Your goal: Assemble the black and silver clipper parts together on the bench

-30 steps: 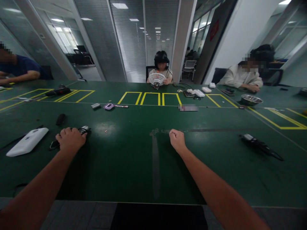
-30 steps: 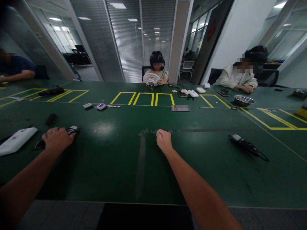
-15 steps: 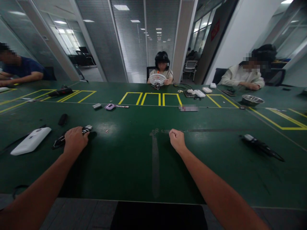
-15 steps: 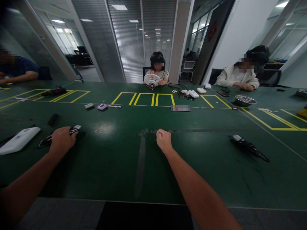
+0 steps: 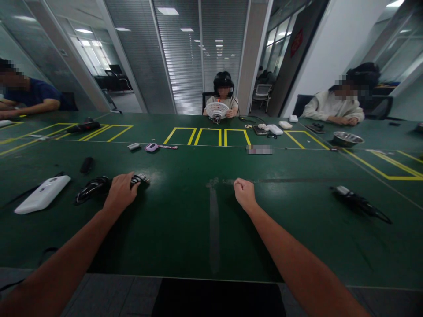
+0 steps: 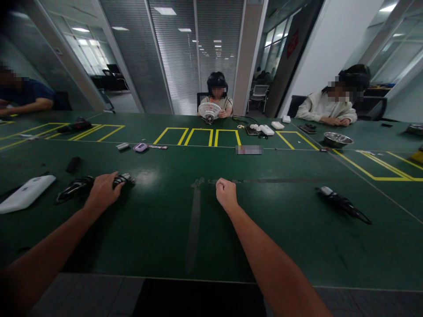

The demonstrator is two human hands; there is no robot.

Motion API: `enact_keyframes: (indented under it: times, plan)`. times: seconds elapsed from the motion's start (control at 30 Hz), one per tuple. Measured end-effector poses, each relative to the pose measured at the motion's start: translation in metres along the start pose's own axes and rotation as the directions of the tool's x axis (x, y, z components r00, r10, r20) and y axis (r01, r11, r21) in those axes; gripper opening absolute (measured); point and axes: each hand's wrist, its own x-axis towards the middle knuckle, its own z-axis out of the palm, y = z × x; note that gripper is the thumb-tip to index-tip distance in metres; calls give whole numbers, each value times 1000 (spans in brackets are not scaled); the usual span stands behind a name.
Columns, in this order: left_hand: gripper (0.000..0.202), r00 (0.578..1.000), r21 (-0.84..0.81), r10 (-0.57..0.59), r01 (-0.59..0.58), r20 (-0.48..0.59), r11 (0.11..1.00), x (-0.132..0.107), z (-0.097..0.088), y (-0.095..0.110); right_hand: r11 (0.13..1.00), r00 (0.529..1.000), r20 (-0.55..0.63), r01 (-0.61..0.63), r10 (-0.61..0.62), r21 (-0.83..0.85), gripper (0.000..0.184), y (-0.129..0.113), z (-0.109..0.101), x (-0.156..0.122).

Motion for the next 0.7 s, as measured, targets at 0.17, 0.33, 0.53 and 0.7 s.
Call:
enact_keyframes:
  times: [0.17, 0.33, 0.53, 0.7]
  plan:
    - [54, 988, 25, -97, 95, 124, 995, 9, -4, 8, 1000, 1000, 11, 4, -4, 10, 27, -1, -1, -1]
    - [62, 942, 33, -203, 201, 266, 979, 15, -10, 9, 1000, 1000, 13, 13, -13, -8, 28, -3, -2, -1]
    - [57, 945, -26, -247, 258, 212, 966, 19, -20, 21, 1000, 1000, 7, 21, -21, -11, 26, -3, -2, 0]
    - [47, 985, -186, -165, 154, -44, 970, 31, -43, 75, 999, 999, 7, 37, -37, -6, 25, -4, -3, 0]
